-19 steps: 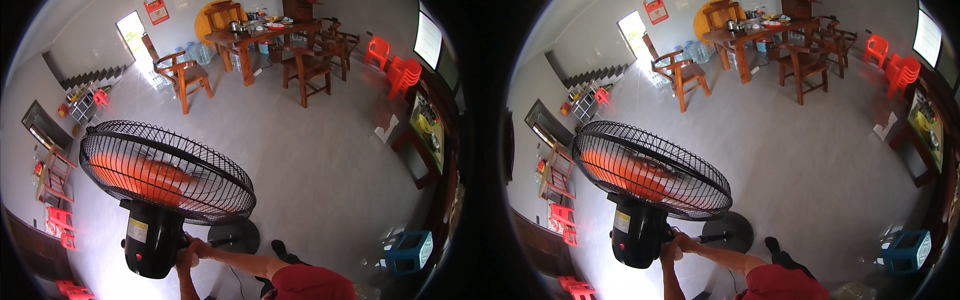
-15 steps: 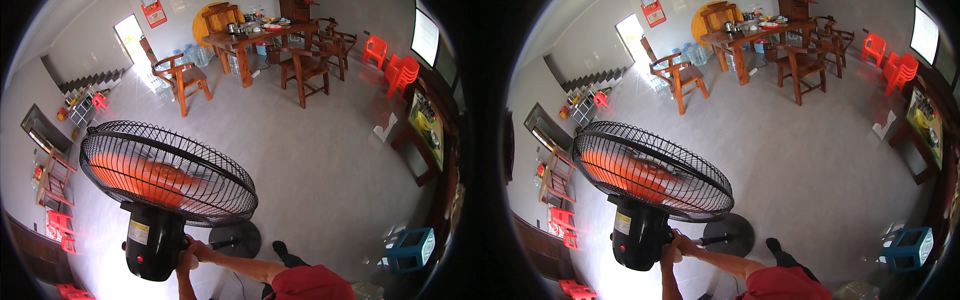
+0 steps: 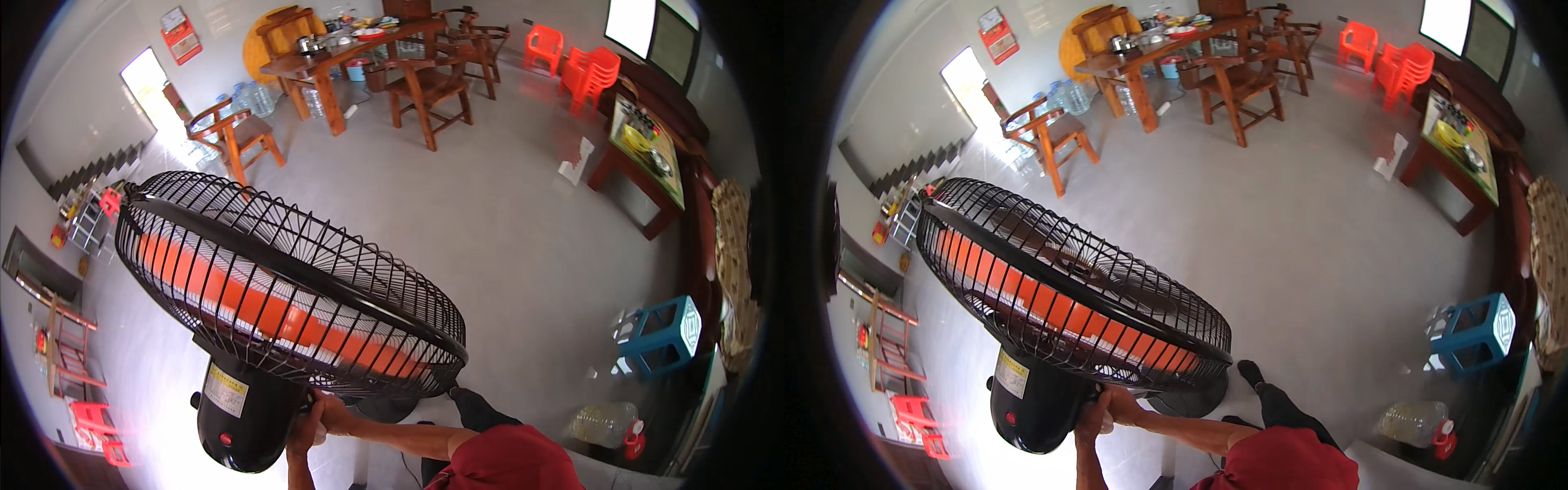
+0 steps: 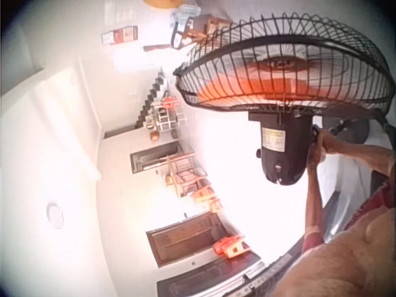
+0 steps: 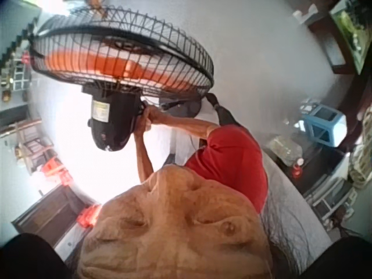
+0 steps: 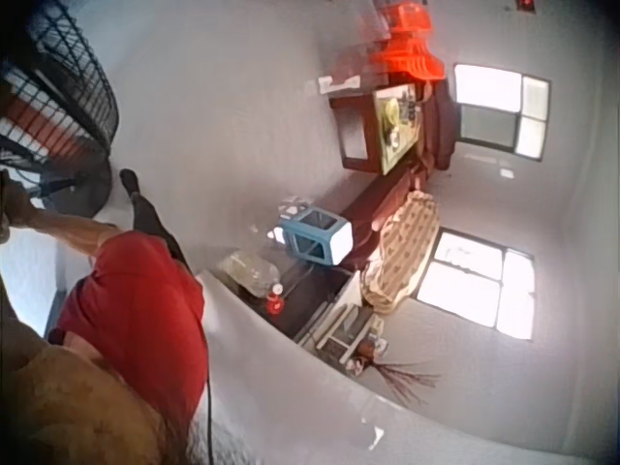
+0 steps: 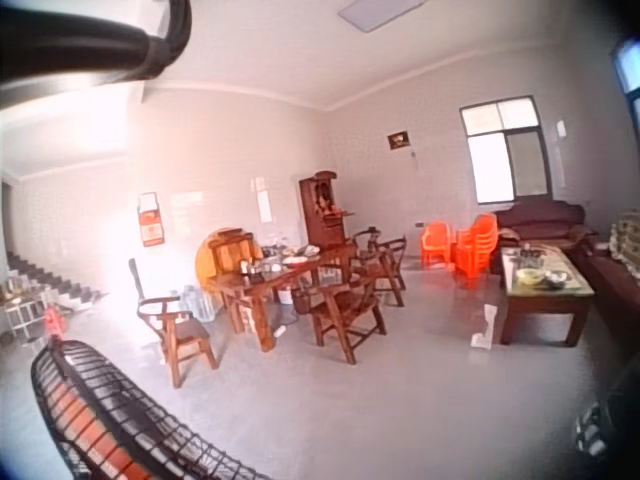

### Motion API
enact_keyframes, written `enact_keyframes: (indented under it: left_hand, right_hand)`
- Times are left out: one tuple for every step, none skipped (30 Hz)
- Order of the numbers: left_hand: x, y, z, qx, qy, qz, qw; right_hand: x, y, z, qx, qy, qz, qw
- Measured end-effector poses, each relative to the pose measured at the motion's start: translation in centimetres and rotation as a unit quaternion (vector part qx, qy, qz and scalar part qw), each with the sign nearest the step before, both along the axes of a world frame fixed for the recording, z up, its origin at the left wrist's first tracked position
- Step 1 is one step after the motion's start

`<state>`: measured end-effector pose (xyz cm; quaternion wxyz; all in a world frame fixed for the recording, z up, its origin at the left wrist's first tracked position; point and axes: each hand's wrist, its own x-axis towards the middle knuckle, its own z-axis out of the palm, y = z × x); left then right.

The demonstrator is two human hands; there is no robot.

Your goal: The person picks up a yellow colander and a cloth, then carries them to a round dining table. They wipe spoons and forks from a metal bowl one by one with the cloth and place them into the yellow colander. The person then carries the colander and the metal bowl to a coffee table and places them down.

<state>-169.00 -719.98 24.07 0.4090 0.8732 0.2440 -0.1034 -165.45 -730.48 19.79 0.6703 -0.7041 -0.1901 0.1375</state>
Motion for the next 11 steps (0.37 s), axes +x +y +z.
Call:
enact_keyframes:
  left_hand:
    - [-0.3, 0.1, 0.0, -0.009, -0.005, -0.009, 1.000]
    - [-0.5, -0.3, -0.1, -0.018, -0.010, -0.019, 1.000]
    - [-0.8, -0.5, -0.1, -0.014, -0.054, -0.048, 0.997]
    - [-1.0, -0.9, 0.5, -0.009, -0.100, -0.071, 0.992]
    - [-1.1, -1.1, 1.2, -0.028, -0.104, -0.085, 0.991]
    - [-1.2, -1.3, 2.1, -0.047, -0.108, -0.098, 0.988]
    - [-0.8, -1.7, 2.7, -0.069, -0.113, -0.121, 0.984]
    - [-0.7, -1.9, 2.7, -0.043, -0.124, -0.143, 0.981]
    - [-0.7, -2.0, 2.3, -0.019, -0.135, -0.164, 0.977]
    - [-1.2, -2.2, 1.7, 0.012, -0.145, -0.168, 0.975]
    - [-1.4, -2.5, 1.7, 0.011, -0.143, -0.167, 0.975]
  right_hand:
    - [-0.4, -0.4, 0.2, 0.023, -0.025, -0.023, 0.999]
    - [-0.6, -0.8, 0.2, 0.008, -0.017, -0.026, 0.999]
    - [-0.9, -1.1, 0.3, -0.006, -0.009, -0.028, 1.000]
    - [-1.1, -1.3, 0.3, -0.018, -0.002, -0.023, 1.000]
    - [-1.4, -1.3, 0.3, -0.030, 0.004, -0.018, 0.999]
    - [-1.8, -1.3, 0.1, -0.047, 0.002, -0.008, 0.999]
    - [-2.1, -1.4, -0.6, -0.065, -0.002, -0.010, 0.998]
    - [-2.5, -1.1, -1.4, -0.075, -0.010, -0.034, 0.997]
    - [-2.9, -0.8, -2.3, -0.084, -0.018, -0.059, 0.995]
    - [-3.6, -0.4, -3.8, -0.082, -0.035, -0.091, 0.992]
    - [-4.4, -0.1, -4.6, -0.082, -0.046, -0.134, 0.986]
